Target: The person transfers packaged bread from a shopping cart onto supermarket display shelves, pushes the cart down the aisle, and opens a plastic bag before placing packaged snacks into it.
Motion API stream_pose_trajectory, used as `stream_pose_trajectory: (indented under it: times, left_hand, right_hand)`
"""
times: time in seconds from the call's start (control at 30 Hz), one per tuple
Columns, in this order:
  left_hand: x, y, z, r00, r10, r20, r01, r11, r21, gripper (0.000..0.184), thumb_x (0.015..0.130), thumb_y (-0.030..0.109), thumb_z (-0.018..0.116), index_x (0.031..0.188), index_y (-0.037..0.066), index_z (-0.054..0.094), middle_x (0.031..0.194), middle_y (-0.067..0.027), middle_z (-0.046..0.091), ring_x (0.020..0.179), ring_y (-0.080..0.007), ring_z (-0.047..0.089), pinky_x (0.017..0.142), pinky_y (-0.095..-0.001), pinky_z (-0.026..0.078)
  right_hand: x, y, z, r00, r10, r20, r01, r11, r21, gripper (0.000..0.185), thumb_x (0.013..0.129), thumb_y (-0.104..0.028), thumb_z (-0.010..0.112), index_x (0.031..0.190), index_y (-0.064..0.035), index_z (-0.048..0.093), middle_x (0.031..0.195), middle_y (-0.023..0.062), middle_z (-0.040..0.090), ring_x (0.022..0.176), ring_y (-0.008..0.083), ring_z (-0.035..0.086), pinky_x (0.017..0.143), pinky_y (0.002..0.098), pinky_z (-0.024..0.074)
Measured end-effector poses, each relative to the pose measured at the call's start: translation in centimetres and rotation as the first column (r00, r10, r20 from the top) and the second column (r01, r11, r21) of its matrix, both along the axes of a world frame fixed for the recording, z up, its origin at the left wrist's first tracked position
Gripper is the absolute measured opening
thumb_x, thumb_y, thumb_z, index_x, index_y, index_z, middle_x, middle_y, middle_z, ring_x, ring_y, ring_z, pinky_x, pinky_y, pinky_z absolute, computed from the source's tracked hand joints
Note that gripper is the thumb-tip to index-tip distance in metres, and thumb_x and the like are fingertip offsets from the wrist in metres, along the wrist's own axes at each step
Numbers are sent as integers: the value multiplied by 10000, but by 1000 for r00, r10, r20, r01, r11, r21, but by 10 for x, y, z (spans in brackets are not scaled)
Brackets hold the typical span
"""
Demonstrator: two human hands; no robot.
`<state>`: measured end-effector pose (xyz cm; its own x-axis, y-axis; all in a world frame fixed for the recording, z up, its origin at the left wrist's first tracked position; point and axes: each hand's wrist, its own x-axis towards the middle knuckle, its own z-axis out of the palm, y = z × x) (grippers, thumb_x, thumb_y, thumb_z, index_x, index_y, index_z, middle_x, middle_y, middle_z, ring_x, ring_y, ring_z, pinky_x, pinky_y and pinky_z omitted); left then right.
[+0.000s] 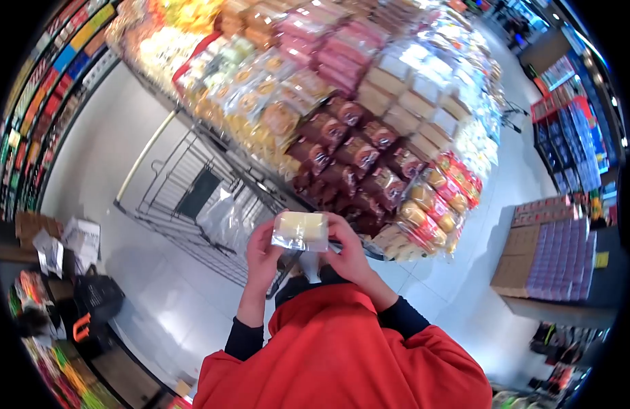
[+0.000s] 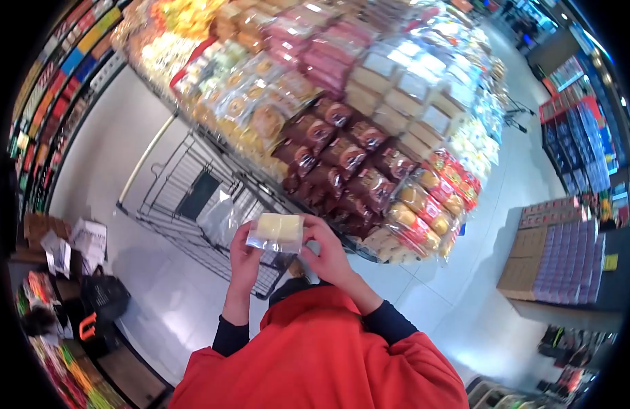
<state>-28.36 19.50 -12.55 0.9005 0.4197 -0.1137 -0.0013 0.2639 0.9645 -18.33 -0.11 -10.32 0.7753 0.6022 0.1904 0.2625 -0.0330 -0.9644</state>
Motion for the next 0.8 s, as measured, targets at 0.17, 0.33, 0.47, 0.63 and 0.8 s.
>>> stream_pose_trajectory:
  times: [0.17,0.33,0.47,0.63,0.8]
  left_hand:
    - [82,-48,63,962,-191,194,198,980,-20,479,867,-122,617,1310,14,491,1285,-101,583,1209,-189,569,1041,-325,455]
    - [148,-96,95,903,-363,231,351,932,92,337,959,20,641,1249,23,470,1180,-73,576,1119,-148,568,981,-309,473]
    - [176,-135,118,862,-452,229,377,875,304,456,940,24,660,1352,13,465,1262,-95,550,1134,-181,589,982,-303,484]
    - [235,-167,113,846,-448,289,293,843,451,415,893,37,705,1279,-22,566,1257,-114,537,1122,-231,599,928,-336,519]
    - [308,-199,106,849,-359,386,-121,580,806,388,900,96,698,1250,-30,590,1185,-162,561,1050,-318,601,886,-370,496]
  right_hand:
    - [25,-53,58,959,-281,32,275,954,116,266,817,22,746,1020,-44,588,1372,177,555,1262,294,560,1032,395,452]
    - [49,-88,81,856,-517,-14,513,845,149,409,927,-85,699,1289,-15,522,1238,109,599,991,131,620,780,262,529]
    - [79,-119,93,785,-560,-264,616,752,236,374,996,-148,631,1317,-9,497,1139,73,638,985,117,609,777,260,520]
    - [124,-160,90,796,-554,-244,598,781,179,406,1002,-221,635,1321,-12,496,1163,88,650,939,106,631,755,244,516]
    - [196,-190,102,756,-642,-126,650,760,27,526,975,-318,673,1337,32,520,1264,155,613,992,210,693,833,295,550]
